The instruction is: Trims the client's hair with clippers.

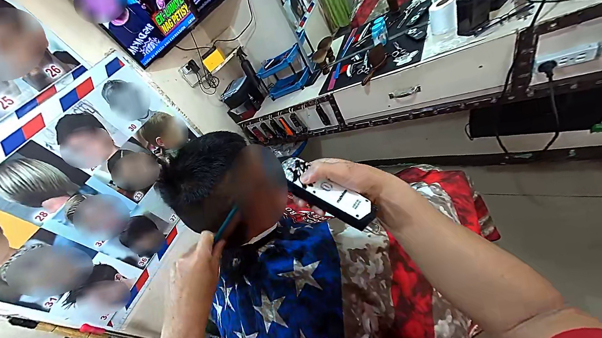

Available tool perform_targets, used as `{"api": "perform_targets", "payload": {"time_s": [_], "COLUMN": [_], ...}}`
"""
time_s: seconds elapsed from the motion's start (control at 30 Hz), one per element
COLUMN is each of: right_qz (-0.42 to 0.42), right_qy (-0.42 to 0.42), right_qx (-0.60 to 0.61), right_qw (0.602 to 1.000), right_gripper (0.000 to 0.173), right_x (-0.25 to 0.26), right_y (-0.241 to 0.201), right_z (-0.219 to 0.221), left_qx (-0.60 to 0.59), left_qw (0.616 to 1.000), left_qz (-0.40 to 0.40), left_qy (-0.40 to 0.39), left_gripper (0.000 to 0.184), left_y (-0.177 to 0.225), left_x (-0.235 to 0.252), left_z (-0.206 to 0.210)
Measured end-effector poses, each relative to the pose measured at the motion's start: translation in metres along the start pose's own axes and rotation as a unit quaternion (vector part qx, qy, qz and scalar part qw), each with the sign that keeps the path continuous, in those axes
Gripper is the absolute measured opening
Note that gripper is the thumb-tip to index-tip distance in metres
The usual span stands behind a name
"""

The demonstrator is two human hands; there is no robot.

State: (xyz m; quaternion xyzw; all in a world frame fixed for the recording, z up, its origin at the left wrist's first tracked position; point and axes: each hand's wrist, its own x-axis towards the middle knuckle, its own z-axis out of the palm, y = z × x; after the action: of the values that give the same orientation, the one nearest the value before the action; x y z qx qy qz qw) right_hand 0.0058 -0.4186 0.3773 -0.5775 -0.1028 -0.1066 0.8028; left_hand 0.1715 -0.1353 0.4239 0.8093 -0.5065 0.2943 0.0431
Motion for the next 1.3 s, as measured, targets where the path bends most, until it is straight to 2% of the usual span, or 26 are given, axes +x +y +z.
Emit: {"api": "perform_targets", "payload": {"time_s": [0.17,0.33,0.4,0.57,0.7,0.83,0.9,0.97,1.07,1.2,1.3], "right_qz": [0.060,0.133,0.155,0.181,0.156,0.163,0.156,0.144,0.158,0.149,0.157], "right_qy": [0.000,0.007,0.012,0.035,0.042,0.051,0.067,0.073,0.065,0.093,0.081], "right_qx": [-0.144,-0.216,-0.242,-0.287,-0.271,-0.342,-0.335,-0.331,-0.369,-0.338,-0.378], "right_qw": [0.988,0.967,0.958,0.940,0.949,0.924,0.927,0.930,0.914,0.925,0.909], "right_gripper": [0.027,0.028,0.027,0.029,0.027,0.028,0.028,0.028,0.026,0.032,0.030], "right_x": [0.019,0.039,0.042,0.045,0.044,0.045,0.044,0.044,0.045,0.045,0.046], "right_y": [-0.011,-0.014,-0.013,-0.017,-0.018,-0.014,-0.014,-0.012,-0.012,-0.009,-0.007], "right_z": [0.027,0.046,0.049,0.059,0.064,0.070,0.074,0.076,0.079,0.083,0.082], "left_qx": [-0.068,-0.122,-0.160,-0.230,-0.269,-0.273,-0.268,-0.275,-0.267,-0.268,-0.281], "left_qw": [0.995,0.992,0.986,0.965,0.950,0.947,0.945,0.943,0.946,0.944,0.942], "left_qz": [-0.044,-0.039,-0.045,-0.123,-0.153,-0.164,-0.178,-0.180,-0.178,-0.186,-0.176], "left_qy": [-0.064,-0.001,0.013,0.007,0.033,0.050,0.051,0.044,0.047,0.048,0.060], "left_gripper": [0.030,0.042,0.041,0.037,0.041,0.037,0.037,0.037,0.039,0.035,0.033], "left_y": [-0.026,-0.043,-0.048,-0.047,-0.051,-0.059,-0.060,-0.063,-0.065,-0.064,-0.065], "left_x": [-0.064,-0.128,-0.151,-0.191,-0.206,-0.214,-0.215,-0.217,-0.220,-0.221,-0.222], "left_z": [0.023,0.034,0.034,0.027,0.029,0.029,0.029,0.030,0.032,0.032,0.034]}}
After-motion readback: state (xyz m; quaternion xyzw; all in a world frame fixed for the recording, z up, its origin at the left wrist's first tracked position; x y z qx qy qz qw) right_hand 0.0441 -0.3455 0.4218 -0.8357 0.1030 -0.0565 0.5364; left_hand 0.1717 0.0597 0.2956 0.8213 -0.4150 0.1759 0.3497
